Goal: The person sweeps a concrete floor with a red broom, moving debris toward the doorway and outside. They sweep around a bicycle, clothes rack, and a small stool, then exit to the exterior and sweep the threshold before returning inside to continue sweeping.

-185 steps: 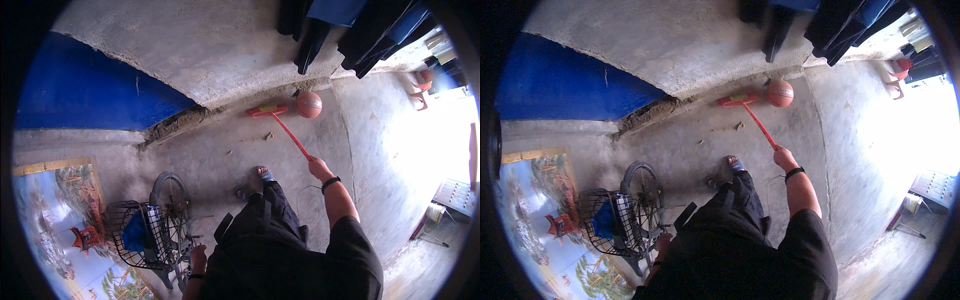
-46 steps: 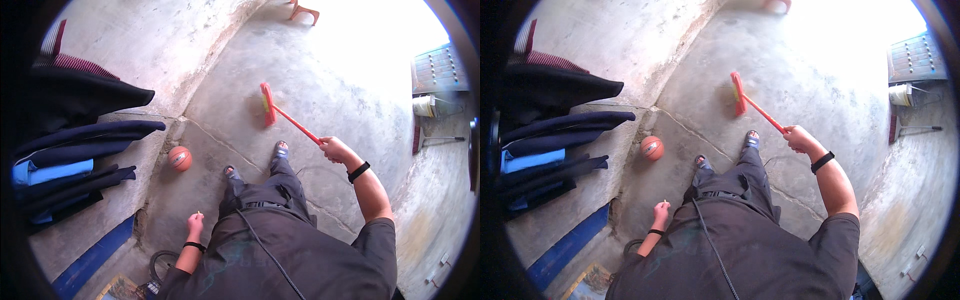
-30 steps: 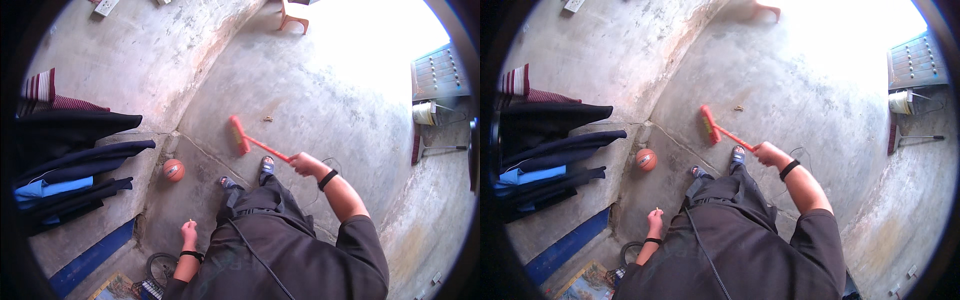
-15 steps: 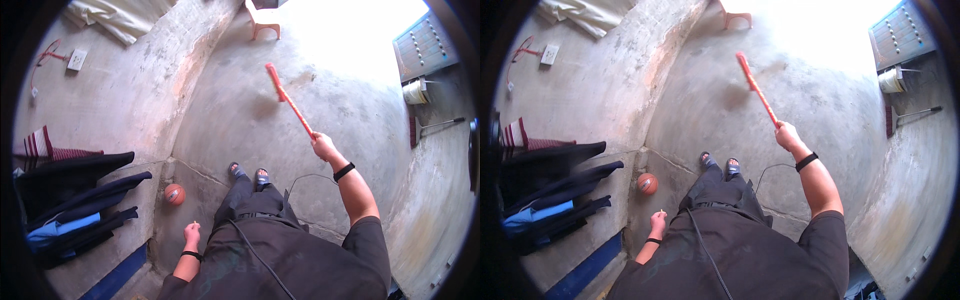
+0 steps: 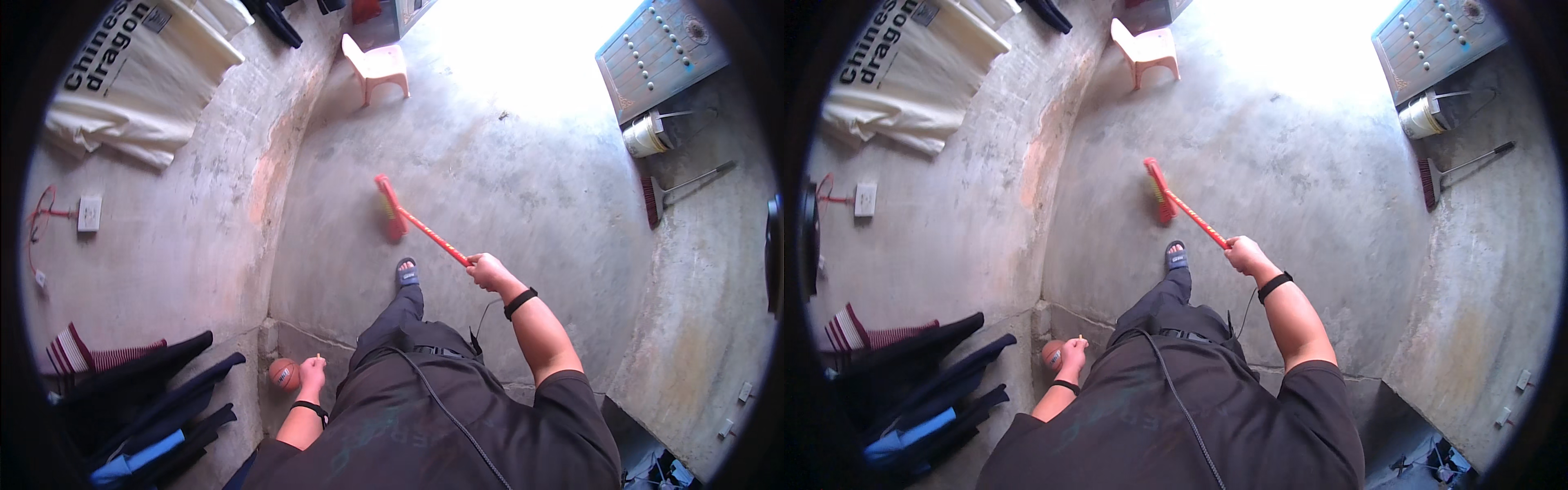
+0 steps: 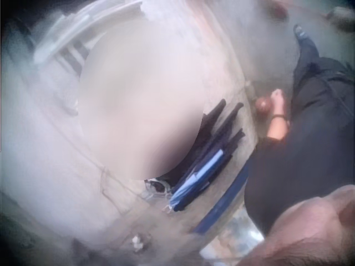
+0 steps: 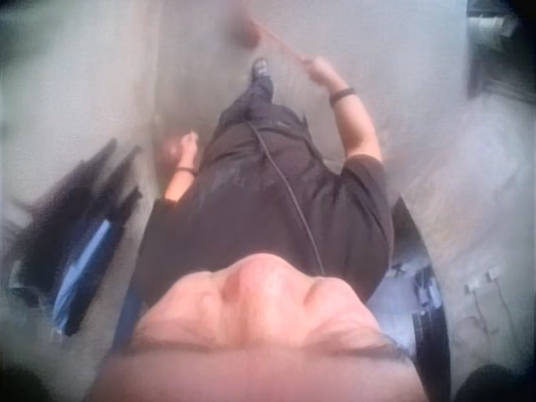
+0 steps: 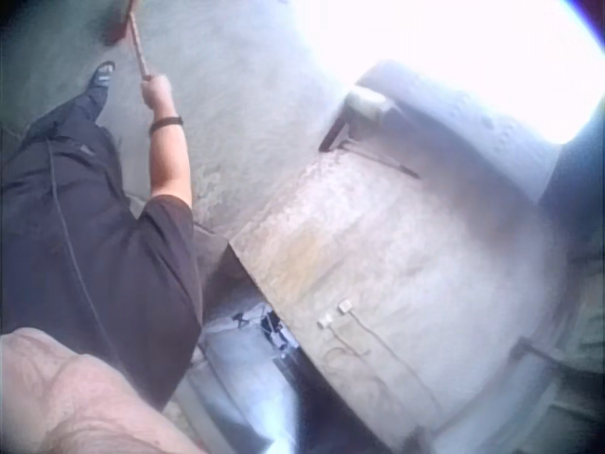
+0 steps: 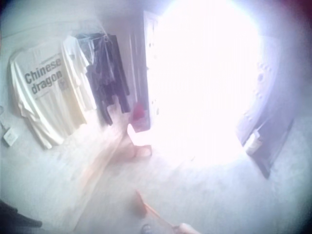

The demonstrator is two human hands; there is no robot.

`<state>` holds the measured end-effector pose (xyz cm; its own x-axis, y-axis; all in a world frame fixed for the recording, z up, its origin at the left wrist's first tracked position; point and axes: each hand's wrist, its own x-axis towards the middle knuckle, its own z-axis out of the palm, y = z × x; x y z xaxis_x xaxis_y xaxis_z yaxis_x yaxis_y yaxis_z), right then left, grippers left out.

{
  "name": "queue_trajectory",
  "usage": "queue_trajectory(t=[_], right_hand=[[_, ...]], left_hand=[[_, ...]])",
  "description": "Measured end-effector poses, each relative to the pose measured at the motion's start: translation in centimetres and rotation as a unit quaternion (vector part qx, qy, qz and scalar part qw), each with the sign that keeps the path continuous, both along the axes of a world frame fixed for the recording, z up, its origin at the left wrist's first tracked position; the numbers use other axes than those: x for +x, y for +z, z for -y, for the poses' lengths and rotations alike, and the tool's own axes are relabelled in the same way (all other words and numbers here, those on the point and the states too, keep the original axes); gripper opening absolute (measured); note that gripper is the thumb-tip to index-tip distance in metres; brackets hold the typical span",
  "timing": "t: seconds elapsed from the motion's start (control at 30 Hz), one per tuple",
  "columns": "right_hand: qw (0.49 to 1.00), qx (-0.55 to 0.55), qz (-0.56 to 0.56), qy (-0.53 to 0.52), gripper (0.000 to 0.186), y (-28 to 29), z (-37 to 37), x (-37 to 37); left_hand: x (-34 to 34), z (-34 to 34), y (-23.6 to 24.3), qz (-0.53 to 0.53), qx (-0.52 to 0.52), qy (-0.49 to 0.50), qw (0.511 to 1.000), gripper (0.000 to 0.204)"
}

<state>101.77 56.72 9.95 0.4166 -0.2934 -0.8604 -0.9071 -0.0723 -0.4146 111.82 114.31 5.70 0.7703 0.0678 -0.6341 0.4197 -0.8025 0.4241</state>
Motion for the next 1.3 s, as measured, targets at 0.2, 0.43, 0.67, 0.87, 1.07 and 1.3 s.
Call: queue_trajectory(t=[0.2, 0.43, 0.67, 0.87, 1.07, 1.3], right_hand=[[0.972, -0.213, 0.032, 0.092, 0.026, -2.1, 11.3, 4.5], [0.999, -0.023, 0.042, -0.022, 0.035, 3.5, 22.1, 5.3], [0.996, 0.085, -0.029, -0.017, 0.035, 0.0, 39.2, 7.5], [0.994, -0.048, -0.036, 0.091, 0.030, -1.0, 56.1, 11.3], [0.968, -0.185, 0.082, 0.150, 0.027, 0.4, 60.6, 13.6], [0.976, -0.143, 0.120, 0.108, 0.034, 6.5, 61.3, 11.4]], left_hand=[[10.0, 10.8, 0.6, 0.035, 0.022, -0.119, 0.992, 0.026], [15.7, 24.8, 0.1, 0.027, 0.026, -0.124, 0.992, 0.025], [18.0, 42.2, 1.6, 0.093, -0.022, -0.100, 0.990, 0.025], [22.2, 66.6, 13.5, 0.169, -0.133, -0.203, 0.955, 0.021], [22.5, 85.1, 30.3, 0.276, -0.284, -0.480, 0.782, 0.004], [22.9, 95.1, 40.1, 0.149, -0.532, -0.595, 0.584, 0.011]])
